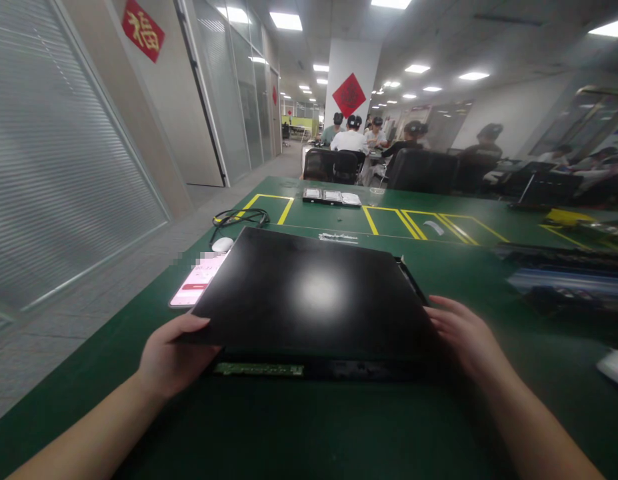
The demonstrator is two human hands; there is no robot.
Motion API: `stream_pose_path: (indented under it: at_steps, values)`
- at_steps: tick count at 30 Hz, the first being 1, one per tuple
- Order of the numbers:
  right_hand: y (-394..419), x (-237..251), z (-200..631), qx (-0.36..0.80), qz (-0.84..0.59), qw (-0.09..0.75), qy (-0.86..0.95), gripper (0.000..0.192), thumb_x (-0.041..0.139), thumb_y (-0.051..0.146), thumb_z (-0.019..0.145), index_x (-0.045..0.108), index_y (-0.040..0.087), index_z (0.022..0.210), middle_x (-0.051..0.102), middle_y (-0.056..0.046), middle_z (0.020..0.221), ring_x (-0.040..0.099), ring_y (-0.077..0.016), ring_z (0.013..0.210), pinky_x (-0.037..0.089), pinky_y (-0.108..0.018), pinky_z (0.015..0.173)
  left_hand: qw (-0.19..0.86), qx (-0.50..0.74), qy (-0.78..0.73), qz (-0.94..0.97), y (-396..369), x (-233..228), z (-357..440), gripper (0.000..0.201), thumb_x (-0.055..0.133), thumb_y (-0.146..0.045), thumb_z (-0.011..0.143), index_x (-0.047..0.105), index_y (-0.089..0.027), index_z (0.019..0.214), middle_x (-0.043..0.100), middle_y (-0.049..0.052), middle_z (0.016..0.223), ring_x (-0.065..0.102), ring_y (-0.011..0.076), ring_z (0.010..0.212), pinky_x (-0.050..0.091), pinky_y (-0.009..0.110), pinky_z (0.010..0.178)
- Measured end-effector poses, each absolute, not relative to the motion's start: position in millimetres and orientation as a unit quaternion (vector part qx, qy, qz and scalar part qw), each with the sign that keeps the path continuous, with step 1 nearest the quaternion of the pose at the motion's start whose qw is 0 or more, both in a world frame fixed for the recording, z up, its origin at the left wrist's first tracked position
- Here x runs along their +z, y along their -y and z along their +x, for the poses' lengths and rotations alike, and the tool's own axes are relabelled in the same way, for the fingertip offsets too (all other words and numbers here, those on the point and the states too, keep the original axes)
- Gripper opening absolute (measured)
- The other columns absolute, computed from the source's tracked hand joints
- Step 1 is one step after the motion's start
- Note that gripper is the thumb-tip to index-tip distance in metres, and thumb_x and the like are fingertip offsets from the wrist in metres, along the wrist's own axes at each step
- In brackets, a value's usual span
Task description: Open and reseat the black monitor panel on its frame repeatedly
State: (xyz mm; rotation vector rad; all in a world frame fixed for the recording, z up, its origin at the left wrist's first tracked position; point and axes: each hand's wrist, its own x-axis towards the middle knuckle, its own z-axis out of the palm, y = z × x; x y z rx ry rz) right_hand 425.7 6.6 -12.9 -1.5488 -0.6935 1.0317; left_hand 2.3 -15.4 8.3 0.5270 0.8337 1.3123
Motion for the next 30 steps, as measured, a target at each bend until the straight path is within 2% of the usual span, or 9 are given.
stream_pose_path:
  at_steps: [5,8,12,15,21,26,30]
  values:
    - [-9,-18,428,0.411,-0.676,0.529,0.307,0.038,0.079,0.019,0.062,0.069,0.019,0.099,0.074,-0.001,0.069,0.066,-0.0146,0.058,0.047,-0.022,0.048,0.692,0.558,-0.385,0.250,14,0,3,0.053,0.065,-0.012,0.071,0.069,-0.019,0.123,0.083,0.003,0.090,0.077,0.0287,0.082,0.063,0.037,0.075]
    - [-10,-20,430,0.395,-0.684,0.530,0.308,0.037,0.078,0.019,0.061,0.070,0.019,0.098,0.073,-0.001,0.067,0.065,-0.0147,0.057,0.046,-0.022,0.048,0.684,0.559,-0.396,0.250,12,-1,5,0.048,0.065,-0.010,0.070,0.071,-0.018,0.117,0.083,0.004,0.092,0.077,0.0290,0.088,0.063,0.035,0.074]
    - [-10,-21,431,0.371,-0.695,0.522,0.327,0.038,0.077,0.022,0.060,0.070,0.018,0.097,0.073,-0.002,0.069,0.067,-0.0171,0.061,0.047,-0.025,0.052,0.680,0.562,-0.402,0.245,8,-2,5,0.047,0.066,-0.011,0.064,0.074,-0.020,0.109,0.083,0.003,0.087,0.077,0.0308,0.086,0.063,0.036,0.071]
    - [-10,-23,431,0.350,-0.708,0.500,0.356,0.036,0.073,0.027,0.062,0.070,0.019,0.097,0.075,-0.004,0.074,0.069,-0.0201,0.067,0.049,-0.029,0.057,0.670,0.565,-0.418,0.239,7,-2,7,0.054,0.067,-0.010,0.059,0.074,-0.023,0.111,0.083,0.003,0.086,0.077,0.0324,0.085,0.063,0.039,0.073]
    - [-9,-21,433,0.321,-0.734,0.455,0.388,0.033,0.066,0.034,0.064,0.072,0.020,0.093,0.076,-0.007,0.087,0.069,-0.0238,0.079,0.049,-0.033,0.065,0.669,0.554,-0.430,0.245,10,0,11,0.063,0.068,-0.009,0.058,0.071,-0.020,0.119,0.083,0.006,0.093,0.076,0.0339,0.090,0.062,0.042,0.081]
    - [-9,-18,435,0.287,-0.745,0.442,0.408,0.032,0.065,0.037,0.062,0.074,0.021,0.087,0.075,-0.006,0.084,0.065,-0.0238,0.080,0.048,-0.033,0.069,0.678,0.534,-0.429,0.266,10,-3,8,0.068,0.071,-0.010,0.061,0.067,-0.021,0.128,0.082,0.006,0.102,0.075,0.0350,0.096,0.060,0.043,0.087]
    - [-10,-20,437,0.290,-0.743,0.445,0.407,0.037,0.066,0.041,0.061,0.075,0.021,0.091,0.074,-0.005,0.084,0.063,-0.0237,0.081,0.047,-0.033,0.072,0.678,0.523,-0.440,0.271,10,-5,6,0.072,0.072,-0.013,0.062,0.063,-0.024,0.133,0.082,0.006,0.104,0.074,0.0354,0.100,0.058,0.045,0.090]
